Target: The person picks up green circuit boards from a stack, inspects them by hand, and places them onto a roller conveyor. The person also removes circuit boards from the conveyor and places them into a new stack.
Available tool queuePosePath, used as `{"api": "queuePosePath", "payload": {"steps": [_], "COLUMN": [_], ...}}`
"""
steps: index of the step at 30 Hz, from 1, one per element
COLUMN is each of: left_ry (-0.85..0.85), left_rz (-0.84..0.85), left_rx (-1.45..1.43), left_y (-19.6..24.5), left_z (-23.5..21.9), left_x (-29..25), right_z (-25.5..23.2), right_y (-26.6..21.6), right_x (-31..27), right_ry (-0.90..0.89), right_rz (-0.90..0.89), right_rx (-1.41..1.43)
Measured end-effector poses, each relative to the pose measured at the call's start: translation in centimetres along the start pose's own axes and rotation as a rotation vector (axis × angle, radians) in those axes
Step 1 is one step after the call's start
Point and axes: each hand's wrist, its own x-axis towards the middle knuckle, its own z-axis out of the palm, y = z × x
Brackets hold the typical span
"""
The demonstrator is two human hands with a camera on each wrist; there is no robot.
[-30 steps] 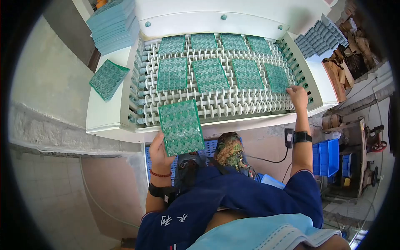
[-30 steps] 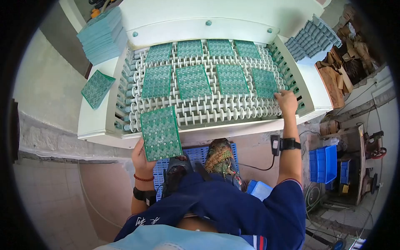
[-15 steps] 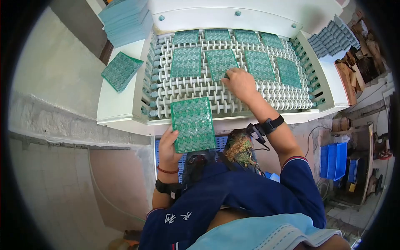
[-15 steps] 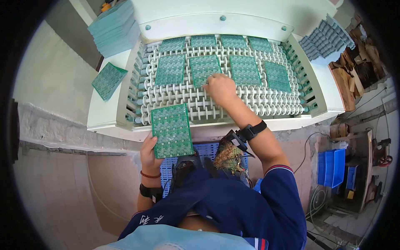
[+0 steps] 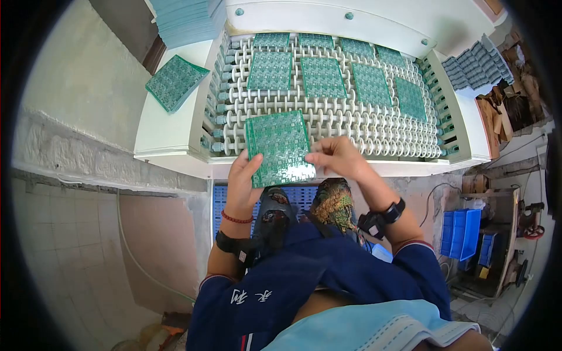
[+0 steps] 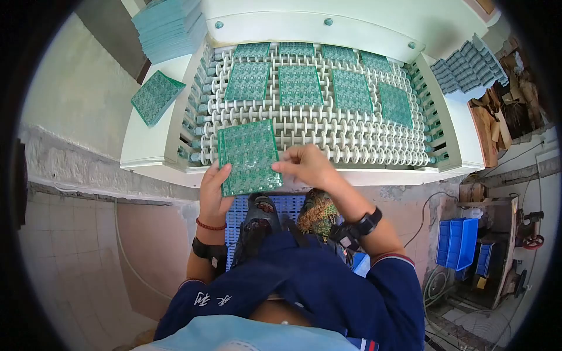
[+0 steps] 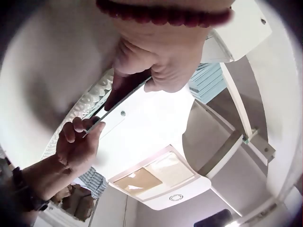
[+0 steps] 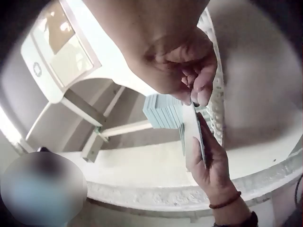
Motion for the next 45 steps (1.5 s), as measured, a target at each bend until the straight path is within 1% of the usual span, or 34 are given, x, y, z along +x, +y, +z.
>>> {"api": "queuePosePath", "payload": {"steps": [1, 2, 4, 5, 6, 7, 8, 9, 10, 11, 13, 14, 16, 17, 19, 23, 26, 28, 29, 30, 33, 34, 35, 37, 38, 41, 43, 44, 45], "left_ry": [-0.003, 0.004, 0.022, 0.036, 0.049, 0.063, 0.178, 0.232, 0.287, 0.346, 0.19, 0.104, -0.112, -0.222, -0.255, -0.327, -0.357, -0.375, -0.367, -0.341, -0.259, -0.238, -0.222, -0.196, -0.175, -0.129, -0.106, -0.068, -0.054], "left_rz": [-0.008, 0.002, 0.021, 0.125, 0.231, 0.337, 0.401, 0.517, 0.634, 0.752, 0.83, 0.868, 0.801, 0.767, 0.746, 0.72, 0.74, 0.727, 0.719, 0.75, 0.846, 0.877, 0.909, 0.932, 0.938, 0.962, 0.989, 1.031, 1.023], "left_rx": [0.008, 0.041, 0.115, 0.324, 0.53, 0.733, 1.081, 1.377, 1.671, 1.966, 2.022, 2.048, 2.12, 2.148, 2.132, 2.104, 2.17, 2.187, 2.2, 2.167, 2.055, 2.01, 1.963, 1.91, 1.882, 1.832, 1.795, 1.748, 1.733], "left_y": [0.0, 0.0, 0.4, 0.6, 0.9, 1.3, 1.8, 2.2, 2.4, 2.6, 2.6, 2.6, 1.8, 1.6, 2.1, 3.4, 4.1, 4.4, 4.6, 4.7, 4.5, 4.4, 4.3, 4.1, 4.0, 4.1, 3.7, 3.6, 3.6], "left_z": [0.1, 0.2, 0.1, -0.4, -0.9, -1.3, -1.8, -1.3, -0.7, -0.2, 0.6, 0.7, -0.5, -1.1, -1.4, -1.8, -2.4, -2.8, -3.0, -2.9, -2.5, -2.5, -2.5, -2.7, -3.0, -3.4, -4.1, -4.1, -4.1], "left_x": [0.4, 0.8, 1.6, 2.2, 3.0, 3.5, 3.6, 3.6, 3.7, 3.7, 3.5, 3.4, 3.8, 4.0, 4.4, 5.0, 5.4, 5.9, 5.9, 5.6, 5.0, 4.7, 4.3, 3.9, 3.9, 4.0, 4.2, 4.2, 4.3], "right_z": [0.5, 0.6, -0.6, -1.2, -1.8, -2.5, -3.2, -3.8, -3.9, -3.9, -3.4, -3.1, -2.4, -2.1, -1.4, -0.8, -0.6, -0.8, -0.7, -0.5, 0.8, 1.1, 1.5, 2.5, 2.9, 5.1, 7.1, 8.3, 9.5], "right_y": [0.6, 1.4, 2.0, 2.3, 2.5, 2.5, 2.3, 2.2, 3.0, 3.2, 2.0, 2.1, 2.6, 2.6, 2.4, 3.0, 2.6, 2.5, 2.3, 1.6, -1.6, -2.8, -3.9, -6.1, -7.1, -10.0, -12.8, -14.1, -15.2], "right_x": [-0.2, -0.3, -0.6, -0.9, -1.2, -1.4, -1.7, -2.0, -2.1, -2.4, -3.1, -3.1, -3.2, -3.1, -2.7, -1.4, -0.7, -0.5, -0.2, -0.2, 0.0, 0.2, 0.7, 2.0, 3.1, 7.3, 10.0, 11.2, 12.5], "right_ry": [-0.049, 0.031, 0.127, 0.176, 0.243, 0.278, 0.315, 0.351, 0.478, 0.53, 0.635, 0.643, 0.652, 0.61, 0.524, 0.584, 0.602, 0.605, 0.599, 0.589, 0.508, 0.413, 0.374, 0.3, 0.224, 0.185, 0.14, 0.118, 0.121], "right_rz": [0.064, 0.05, 0.061, 0.065, 0.105, 0.115, 0.126, 0.137, 0.0, 0.002, 0.007, -0.174, -0.53, -0.549, -0.596, -0.544, -0.513, -0.535, -0.557, -0.549, -0.59, -0.565, -0.59, -0.635, -0.637, -0.748, -0.657, -0.611, -0.604], "right_rx": [0.135, 0.181, 0.193, 0.198, 0.191, 0.074, -0.043, -0.161, -0.417, -0.48, -0.6, -0.68, -0.833, -0.847, -0.876, -0.882, -0.923, -0.958, -0.975, -0.961, -0.789, -0.714, -0.677, -0.607, -0.587, -0.674, -0.721, -0.745, -0.8]}}
